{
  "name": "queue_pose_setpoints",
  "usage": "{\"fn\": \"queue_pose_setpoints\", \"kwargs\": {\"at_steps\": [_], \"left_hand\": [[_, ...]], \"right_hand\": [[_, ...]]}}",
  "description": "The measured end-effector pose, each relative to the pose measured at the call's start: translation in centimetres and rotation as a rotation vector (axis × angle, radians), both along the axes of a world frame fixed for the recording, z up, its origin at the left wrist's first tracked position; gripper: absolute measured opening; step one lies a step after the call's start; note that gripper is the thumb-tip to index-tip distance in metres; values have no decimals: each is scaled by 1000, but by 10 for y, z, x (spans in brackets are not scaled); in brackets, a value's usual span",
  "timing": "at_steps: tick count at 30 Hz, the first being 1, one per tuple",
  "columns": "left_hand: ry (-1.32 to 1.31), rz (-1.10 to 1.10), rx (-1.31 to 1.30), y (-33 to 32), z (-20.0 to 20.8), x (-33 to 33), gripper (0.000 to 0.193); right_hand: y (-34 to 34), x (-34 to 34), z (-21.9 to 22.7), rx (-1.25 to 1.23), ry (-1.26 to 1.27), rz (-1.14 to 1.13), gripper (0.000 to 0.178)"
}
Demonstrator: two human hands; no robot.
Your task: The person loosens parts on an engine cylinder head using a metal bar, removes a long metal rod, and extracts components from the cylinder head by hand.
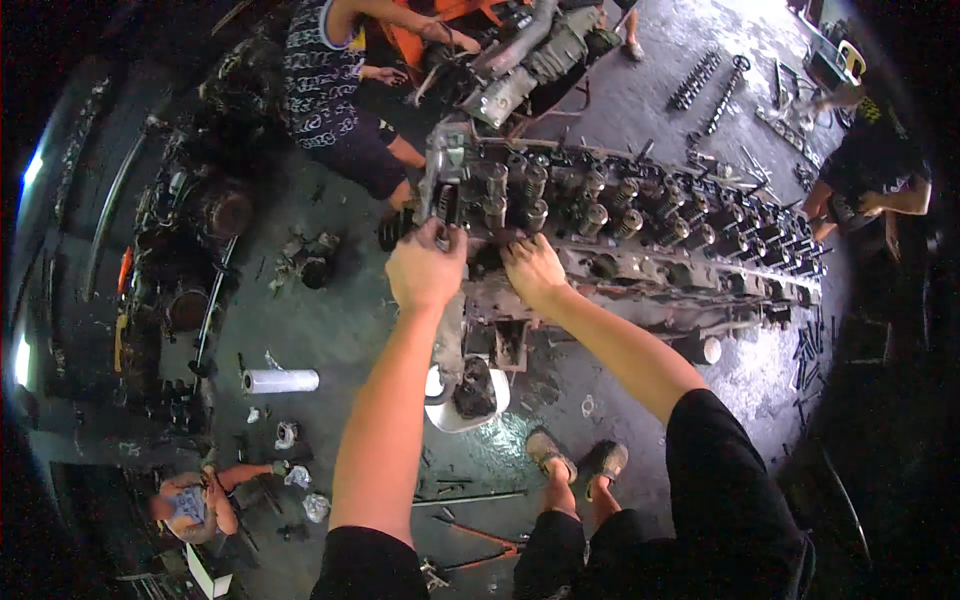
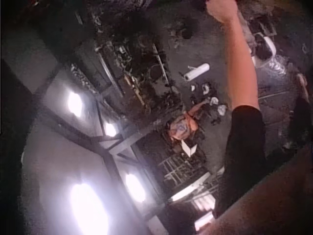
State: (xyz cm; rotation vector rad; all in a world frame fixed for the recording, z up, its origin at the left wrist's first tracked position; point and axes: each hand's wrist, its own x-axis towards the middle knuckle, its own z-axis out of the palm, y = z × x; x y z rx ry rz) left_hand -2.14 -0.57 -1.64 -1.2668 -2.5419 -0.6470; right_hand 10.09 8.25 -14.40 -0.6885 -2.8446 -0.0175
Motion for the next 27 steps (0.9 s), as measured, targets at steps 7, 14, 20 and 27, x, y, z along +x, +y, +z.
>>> {"fn": "queue_pose_setpoints", "kwargs": {"at_steps": [7, 14, 20, 27], "left_hand": [[-38, -23, 6, -6, 13, 4, 26], [-7, -4, 5, -5, 8, 3, 26], [65, -34, 48, -5, 6, 2, 27], [-6, -17, -8, -6, 14, 3, 27]], "right_hand": [[-4, -2, 4, -3, -50, -91, 30], [0, -8, -12, 66, -4, -16, 27], [-1, 4, 2, 87, 178, 2, 26], [-2, -10, 2, 118, -5, -13, 28]]}}
